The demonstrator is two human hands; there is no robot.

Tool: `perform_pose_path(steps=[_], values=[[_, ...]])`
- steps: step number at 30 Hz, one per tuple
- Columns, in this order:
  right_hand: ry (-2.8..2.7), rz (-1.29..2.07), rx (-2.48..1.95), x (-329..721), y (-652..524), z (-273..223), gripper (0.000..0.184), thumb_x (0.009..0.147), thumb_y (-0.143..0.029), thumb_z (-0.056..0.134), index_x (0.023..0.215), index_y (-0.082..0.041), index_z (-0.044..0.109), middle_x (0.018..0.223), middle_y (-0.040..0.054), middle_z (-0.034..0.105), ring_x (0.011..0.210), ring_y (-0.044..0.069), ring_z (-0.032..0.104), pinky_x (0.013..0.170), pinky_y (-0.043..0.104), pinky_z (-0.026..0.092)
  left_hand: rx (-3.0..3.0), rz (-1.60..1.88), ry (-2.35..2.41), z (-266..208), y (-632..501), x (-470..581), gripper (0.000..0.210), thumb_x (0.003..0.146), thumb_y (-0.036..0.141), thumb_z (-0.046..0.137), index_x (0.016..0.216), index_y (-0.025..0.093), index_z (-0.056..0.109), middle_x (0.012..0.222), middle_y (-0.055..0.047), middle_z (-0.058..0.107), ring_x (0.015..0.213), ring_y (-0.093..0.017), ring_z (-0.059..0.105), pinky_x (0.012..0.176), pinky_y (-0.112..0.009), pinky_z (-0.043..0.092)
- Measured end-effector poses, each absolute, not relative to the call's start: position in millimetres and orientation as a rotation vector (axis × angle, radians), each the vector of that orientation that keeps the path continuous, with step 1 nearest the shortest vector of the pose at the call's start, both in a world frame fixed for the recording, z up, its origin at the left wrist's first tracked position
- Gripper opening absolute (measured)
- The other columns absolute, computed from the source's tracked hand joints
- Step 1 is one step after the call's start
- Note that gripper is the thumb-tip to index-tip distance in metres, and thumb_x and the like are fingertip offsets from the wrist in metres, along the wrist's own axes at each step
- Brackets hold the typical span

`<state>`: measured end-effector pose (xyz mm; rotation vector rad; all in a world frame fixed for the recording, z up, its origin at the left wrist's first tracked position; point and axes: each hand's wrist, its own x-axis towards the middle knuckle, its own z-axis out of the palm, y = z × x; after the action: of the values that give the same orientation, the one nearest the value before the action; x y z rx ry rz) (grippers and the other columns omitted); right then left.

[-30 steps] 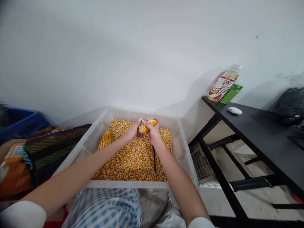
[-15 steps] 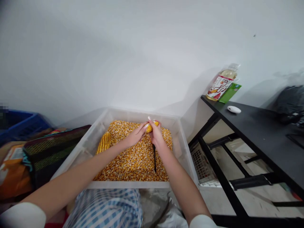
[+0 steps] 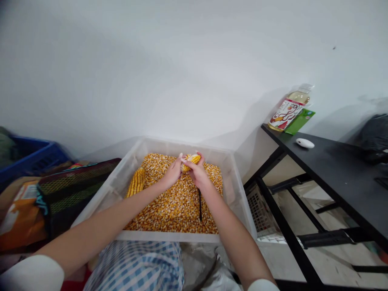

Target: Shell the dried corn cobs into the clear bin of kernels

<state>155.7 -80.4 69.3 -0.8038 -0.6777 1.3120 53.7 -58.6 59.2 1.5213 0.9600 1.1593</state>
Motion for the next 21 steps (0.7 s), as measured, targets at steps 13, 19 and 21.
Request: perform_pose_path(steps=[13, 19, 21], values=[[-0.483, 1.142, -0.834, 154.1, -76.0, 69.8, 0.052, 0.059, -0.039, 0.074, 0.095, -0.026, 0.039, 0.069, -0.0099, 0.057, 0.059, 0.008, 0.057, 0.057, 0.020, 0.046, 1.943, 0.984, 0.915, 61.5, -77.6, 54.4, 0.060, 0.087, 0.051, 0.041, 0.135, 0.015, 0.038, 0.116, -0.014, 0.061, 0.103, -0.025, 0.058, 0.091, -0.038, 0.042], [-0.494, 1.164, -0.744, 157.4, -73.4, 71.8, 0.036, 0.063, -0.037, 0.070, 0.087, -0.026, 0.046, 0.069, -0.0099, 0.057, 0.065, 0.008, 0.058, 0.065, 0.021, 0.048, 1.830, 1.145, 0.860, 50.6, -62.5, 55.8, 0.053, 0.092, 0.049, 0.026, 0.124, 0.014, 0.051, 0.120, -0.012, 0.058, 0.114, -0.021, 0.051, 0.101, -0.036, 0.035], [-0.536, 1.235, -0.697, 158.6, -74.7, 74.9, 0.034, 0.063, -0.031, 0.069, 0.089, -0.027, 0.048, 0.074, -0.0090, 0.060, 0.070, 0.010, 0.060, 0.067, 0.024, 0.049, 1.748, 1.182, 0.854, 51.7, -57.6, 55.5, 0.054, 0.092, 0.051, 0.025, 0.118, 0.014, 0.055, 0.114, -0.010, 0.061, 0.111, -0.021, 0.053, 0.098, -0.036, 0.038]])
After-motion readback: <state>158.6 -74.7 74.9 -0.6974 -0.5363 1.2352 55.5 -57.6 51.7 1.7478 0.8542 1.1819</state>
